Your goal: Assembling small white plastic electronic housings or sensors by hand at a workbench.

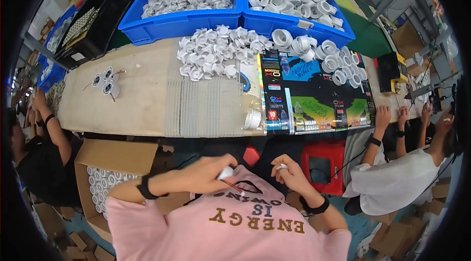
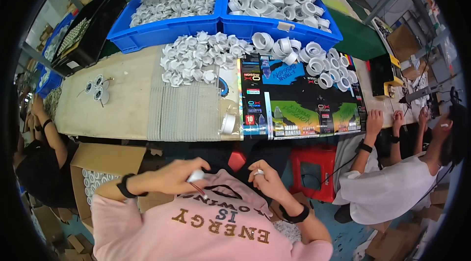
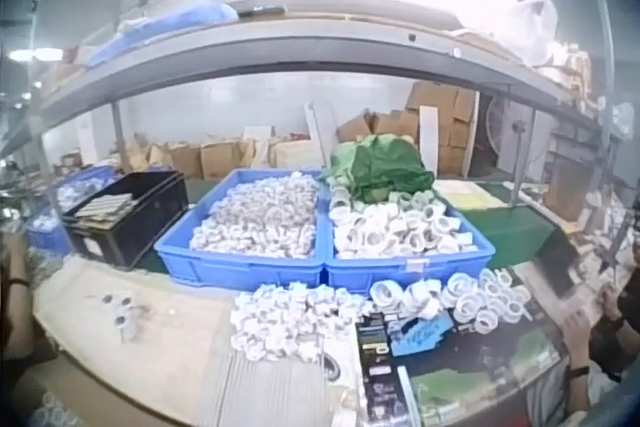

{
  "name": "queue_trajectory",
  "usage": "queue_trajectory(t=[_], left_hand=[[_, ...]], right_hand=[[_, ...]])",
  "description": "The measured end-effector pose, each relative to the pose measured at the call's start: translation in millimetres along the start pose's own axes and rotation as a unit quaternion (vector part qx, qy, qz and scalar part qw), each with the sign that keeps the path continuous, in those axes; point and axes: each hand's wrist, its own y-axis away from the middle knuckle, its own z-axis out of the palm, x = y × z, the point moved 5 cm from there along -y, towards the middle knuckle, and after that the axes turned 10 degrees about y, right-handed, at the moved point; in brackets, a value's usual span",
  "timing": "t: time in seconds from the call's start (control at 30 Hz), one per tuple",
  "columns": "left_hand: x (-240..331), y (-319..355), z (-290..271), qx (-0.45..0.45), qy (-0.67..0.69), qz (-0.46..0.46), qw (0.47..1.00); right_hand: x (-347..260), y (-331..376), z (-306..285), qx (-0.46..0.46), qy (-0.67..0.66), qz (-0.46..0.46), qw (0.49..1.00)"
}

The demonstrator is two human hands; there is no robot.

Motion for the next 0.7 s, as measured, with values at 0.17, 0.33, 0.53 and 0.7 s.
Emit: queue_trajectory(t=[0.17,0.33,0.53,0.7], left_hand=[[-41,-4,20,0.078,0.139,-0.004,0.987],[-47,-16,26,0.141,0.217,-0.041,0.965],[-43,-30,35,0.115,0.239,-0.081,0.961],[-33,-44,31,0.09,0.22,-0.063,0.969]], right_hand=[[65,25,-18,0.217,0.166,-0.016,0.962],[163,128,-51,0.456,0.302,0.09,0.832],[296,273,-52,0.518,0.285,0.298,0.749],[237,233,-81,0.498,0.473,0.231,0.689]])
